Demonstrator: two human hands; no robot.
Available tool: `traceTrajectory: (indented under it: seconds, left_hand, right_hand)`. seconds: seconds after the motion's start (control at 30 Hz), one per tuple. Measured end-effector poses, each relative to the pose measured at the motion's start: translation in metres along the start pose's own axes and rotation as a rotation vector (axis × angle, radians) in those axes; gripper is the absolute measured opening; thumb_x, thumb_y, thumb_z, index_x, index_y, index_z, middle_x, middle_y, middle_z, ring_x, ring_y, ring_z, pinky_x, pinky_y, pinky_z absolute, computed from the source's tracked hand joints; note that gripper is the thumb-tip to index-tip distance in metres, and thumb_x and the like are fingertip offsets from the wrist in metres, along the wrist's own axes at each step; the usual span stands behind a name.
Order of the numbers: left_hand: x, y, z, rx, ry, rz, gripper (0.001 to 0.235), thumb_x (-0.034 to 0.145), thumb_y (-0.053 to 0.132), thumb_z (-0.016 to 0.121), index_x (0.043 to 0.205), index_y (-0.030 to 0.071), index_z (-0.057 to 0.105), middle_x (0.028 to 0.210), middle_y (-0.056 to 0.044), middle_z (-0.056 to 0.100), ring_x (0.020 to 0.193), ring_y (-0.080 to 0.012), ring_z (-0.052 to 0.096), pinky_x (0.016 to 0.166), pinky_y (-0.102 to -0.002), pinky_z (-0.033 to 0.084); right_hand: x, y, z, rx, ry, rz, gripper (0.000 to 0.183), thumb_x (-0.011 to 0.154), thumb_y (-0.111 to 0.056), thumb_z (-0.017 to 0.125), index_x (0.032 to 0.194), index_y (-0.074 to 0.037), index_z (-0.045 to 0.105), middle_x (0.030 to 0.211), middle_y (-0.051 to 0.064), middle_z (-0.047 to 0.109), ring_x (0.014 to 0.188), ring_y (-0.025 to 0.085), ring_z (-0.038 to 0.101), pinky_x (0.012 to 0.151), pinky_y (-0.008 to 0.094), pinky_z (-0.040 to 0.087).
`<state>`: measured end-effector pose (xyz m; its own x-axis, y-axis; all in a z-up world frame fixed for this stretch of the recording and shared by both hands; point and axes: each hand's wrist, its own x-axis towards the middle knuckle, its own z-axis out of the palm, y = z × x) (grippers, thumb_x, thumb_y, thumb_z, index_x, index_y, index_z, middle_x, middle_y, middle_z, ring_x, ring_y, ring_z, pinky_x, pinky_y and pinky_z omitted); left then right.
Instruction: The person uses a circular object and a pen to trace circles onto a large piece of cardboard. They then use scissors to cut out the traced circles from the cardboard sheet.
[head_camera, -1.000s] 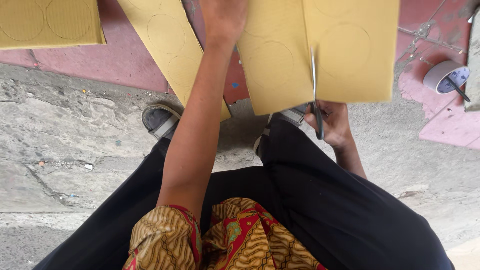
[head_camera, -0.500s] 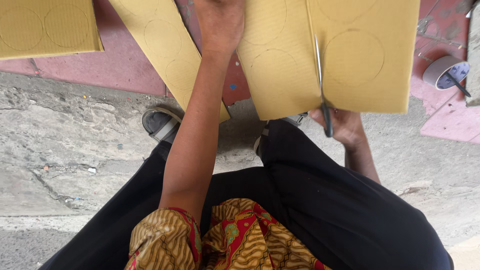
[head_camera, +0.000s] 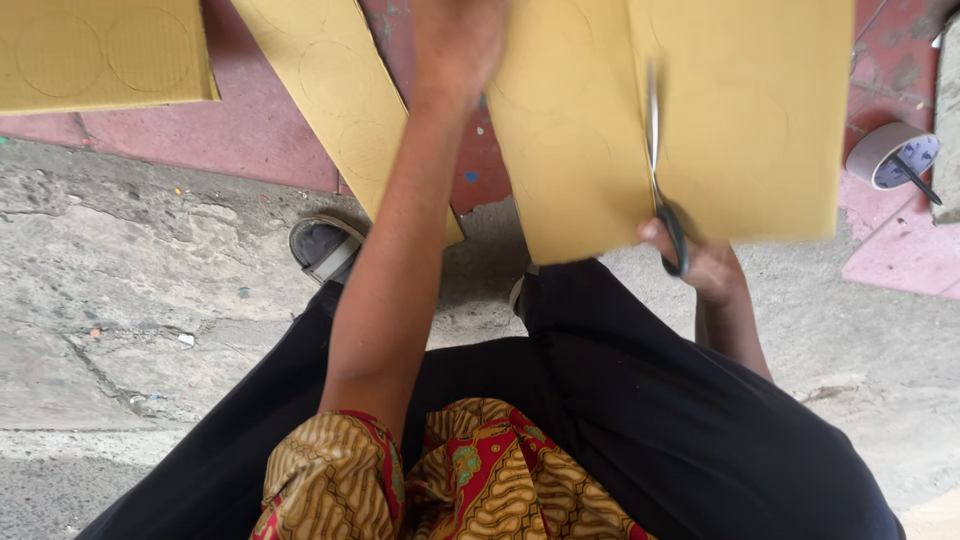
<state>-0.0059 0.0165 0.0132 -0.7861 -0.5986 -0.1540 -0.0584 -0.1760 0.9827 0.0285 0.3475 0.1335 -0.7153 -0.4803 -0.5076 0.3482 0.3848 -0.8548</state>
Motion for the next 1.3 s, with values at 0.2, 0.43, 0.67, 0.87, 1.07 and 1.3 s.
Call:
traceTrajectory:
  seconds: [0.2, 0.43, 0.67, 0.87, 1.07, 1.3]
  left_hand:
    - [-0.011, 0.014, 0.001, -0.080, 0.013, -0.031, 0.023, 0.093, 0.005, 0.077, 0.075, 0.002, 0.062, 0.070, 0.004, 0.059, 0.063, -0.0082, 0.050, 0.057, -0.031, 0.042]
    - [0.002, 0.068, 0.006, 0.112, 0.026, -0.119, 0.035, 0.085, 0.035, 0.084, 0.093, 0.002, 0.076, 0.082, -0.003, 0.079, 0.068, -0.0084, 0.074, 0.062, -0.026, 0.062]
    - [0.000, 0.079, 0.016, 0.217, -0.017, -0.376, 0.052, 0.081, 0.040, 0.083, 0.101, -0.007, 0.078, 0.086, -0.012, 0.079, 0.068, -0.0142, 0.069, 0.059, -0.031, 0.057]
    - [-0.024, 0.070, 0.044, -0.252, -0.133, -0.594, 0.086, 0.073, 0.053, 0.081, 0.133, -0.004, 0.058, 0.126, -0.021, 0.068, 0.114, -0.0285, 0.067, 0.094, -0.042, 0.058]
    - [-0.023, 0.024, 0.020, -0.300, -0.354, -0.856, 0.088, 0.080, 0.056, 0.079, 0.134, -0.011, 0.059, 0.126, -0.025, 0.070, 0.113, -0.0311, 0.070, 0.091, -0.044, 0.060]
    - [-0.036, 0.080, 0.030, -0.274, -0.510, -0.956, 0.088, 0.086, 0.067, 0.063, 0.152, 0.013, 0.043, 0.136, -0.011, 0.058, 0.119, -0.0239, 0.059, 0.095, -0.047, 0.055]
  right_hand:
    - [-0.007, 0.000, -0.004, -0.431, 0.040, -0.072, 0.033, 0.093, -0.027, 0.084, 0.107, -0.001, 0.068, 0.091, 0.006, 0.065, 0.084, 0.020, 0.061, 0.073, 0.036, 0.051]
    - [-0.007, 0.008, 0.014, 0.082, -0.289, 0.078, 0.052, 0.097, -0.055, 0.067, 0.108, -0.004, 0.065, 0.088, 0.003, 0.065, 0.083, 0.014, 0.061, 0.071, 0.030, 0.050]
    - [-0.032, 0.011, 0.018, 0.088, -0.203, 0.283, 0.057, 0.091, -0.066, 0.057, 0.098, -0.010, 0.067, 0.080, 0.000, 0.058, 0.065, 0.011, 0.045, 0.055, 0.029, 0.038]
    - [0.009, 0.042, 0.014, -0.184, 0.026, 0.030, 0.039, 0.094, -0.043, 0.066, 0.082, -0.007, 0.068, 0.064, 0.003, 0.063, 0.060, 0.013, 0.056, 0.053, 0.030, 0.046]
    - [0.033, 0.057, 0.004, -0.159, 0.038, 0.055, 0.028, 0.089, -0.034, 0.070, 0.098, -0.008, 0.067, 0.064, 0.007, 0.062, 0.062, 0.016, 0.061, 0.054, 0.032, 0.049]
    - [0.050, 0.081, 0.010, -0.292, 0.245, -0.253, 0.026, 0.105, -0.024, 0.058, 0.116, -0.004, 0.069, 0.097, 0.004, 0.072, 0.086, 0.016, 0.068, 0.076, 0.031, 0.055]
